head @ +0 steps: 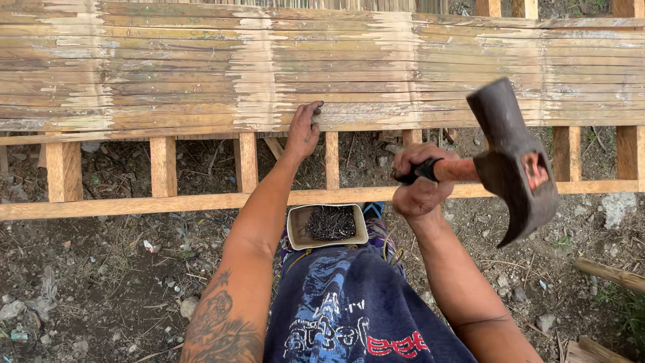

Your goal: The person hammers nails into bamboo slats laid across a wooden frame. They repeatedly pick nails from a container and drive them into the slats to secure them to the frame.

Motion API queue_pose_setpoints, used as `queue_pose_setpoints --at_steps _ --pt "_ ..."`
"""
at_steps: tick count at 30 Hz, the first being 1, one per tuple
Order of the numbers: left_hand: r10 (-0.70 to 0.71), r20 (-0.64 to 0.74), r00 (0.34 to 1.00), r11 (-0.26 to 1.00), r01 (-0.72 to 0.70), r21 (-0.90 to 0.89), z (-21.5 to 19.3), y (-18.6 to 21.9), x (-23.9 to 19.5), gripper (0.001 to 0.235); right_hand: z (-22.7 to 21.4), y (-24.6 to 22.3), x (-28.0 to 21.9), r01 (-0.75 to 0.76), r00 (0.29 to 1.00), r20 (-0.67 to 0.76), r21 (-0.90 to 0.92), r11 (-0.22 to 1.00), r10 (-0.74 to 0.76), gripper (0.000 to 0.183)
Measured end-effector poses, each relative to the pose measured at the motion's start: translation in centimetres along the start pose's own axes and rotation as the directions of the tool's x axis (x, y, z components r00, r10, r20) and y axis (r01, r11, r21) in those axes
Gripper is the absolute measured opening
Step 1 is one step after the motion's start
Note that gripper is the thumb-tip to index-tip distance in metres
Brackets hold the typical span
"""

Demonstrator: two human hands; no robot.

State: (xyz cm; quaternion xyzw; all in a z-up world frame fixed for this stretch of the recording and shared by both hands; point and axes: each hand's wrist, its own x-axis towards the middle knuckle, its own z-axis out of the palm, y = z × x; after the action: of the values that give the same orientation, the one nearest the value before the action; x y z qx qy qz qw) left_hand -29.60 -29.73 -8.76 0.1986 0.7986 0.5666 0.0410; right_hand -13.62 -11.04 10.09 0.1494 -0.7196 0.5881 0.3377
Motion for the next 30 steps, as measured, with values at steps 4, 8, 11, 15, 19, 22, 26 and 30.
queue_pose_setpoints --at_steps 4,8,11,15,19,22,26,30 --pt "-0.024 0.001 1.0 1.0 0.024 0.007 -0.5 0.1 0.1 0.064 2.8 3.8 -4.0 -0.214 0.898 0.29 -0.37 0.904 0.332 0.032" --pt "-0.018 0.003 1.0 0.999 0.018 0.049 -0.7 0.3 0.0 0.068 2.0 6.2 -7.1 -0.482 0.606 0.084 -0.751 0.45 0.791 0.025" --pt "-0.071 0.009 0.997 0.997 0.071 0.02 -0.8 0.0 1.1 0.069 1.1 6.3 -7.0 -0.404 0.751 0.162 -0.655 0.639 0.641 0.025" --pt "-0.224 0.034 0.974 0.974 0.225 -0.016 -1.0 -0.3 -0.9 0.066 1.0 5.8 -7.6 -0.452 0.485 0.154 -0.798 0.397 0.861 0.028" --pt "-0.217 0.242 0.946 0.974 0.225 -0.006 -1.4 1.7 -3.0 0.029 0.5 7.4 -7.0 -0.436 0.473 0.163 -0.811 0.391 0.866 0.032" --pt "-0.219 0.593 0.775 0.966 0.259 0.018 -0.2 4.1 -7.8 0.024 0.5 7.9 -7.8 -0.415 0.537 0.154 -0.808 0.418 0.83 0.033" --pt "-0.187 0.802 0.568 0.98 0.169 0.108 2.5 6.6 -14.0 0.028 0.0 7.7 -8.6 -0.413 0.538 0.17 -0.8 0.434 0.825 0.035" --pt "-0.232 0.773 0.591 0.911 -0.146 0.385 5.8 8.1 -19.4 0.045 -0.5 6.8 -9.7 -0.433 0.555 0.232 -0.74 0.515 0.799 0.035"
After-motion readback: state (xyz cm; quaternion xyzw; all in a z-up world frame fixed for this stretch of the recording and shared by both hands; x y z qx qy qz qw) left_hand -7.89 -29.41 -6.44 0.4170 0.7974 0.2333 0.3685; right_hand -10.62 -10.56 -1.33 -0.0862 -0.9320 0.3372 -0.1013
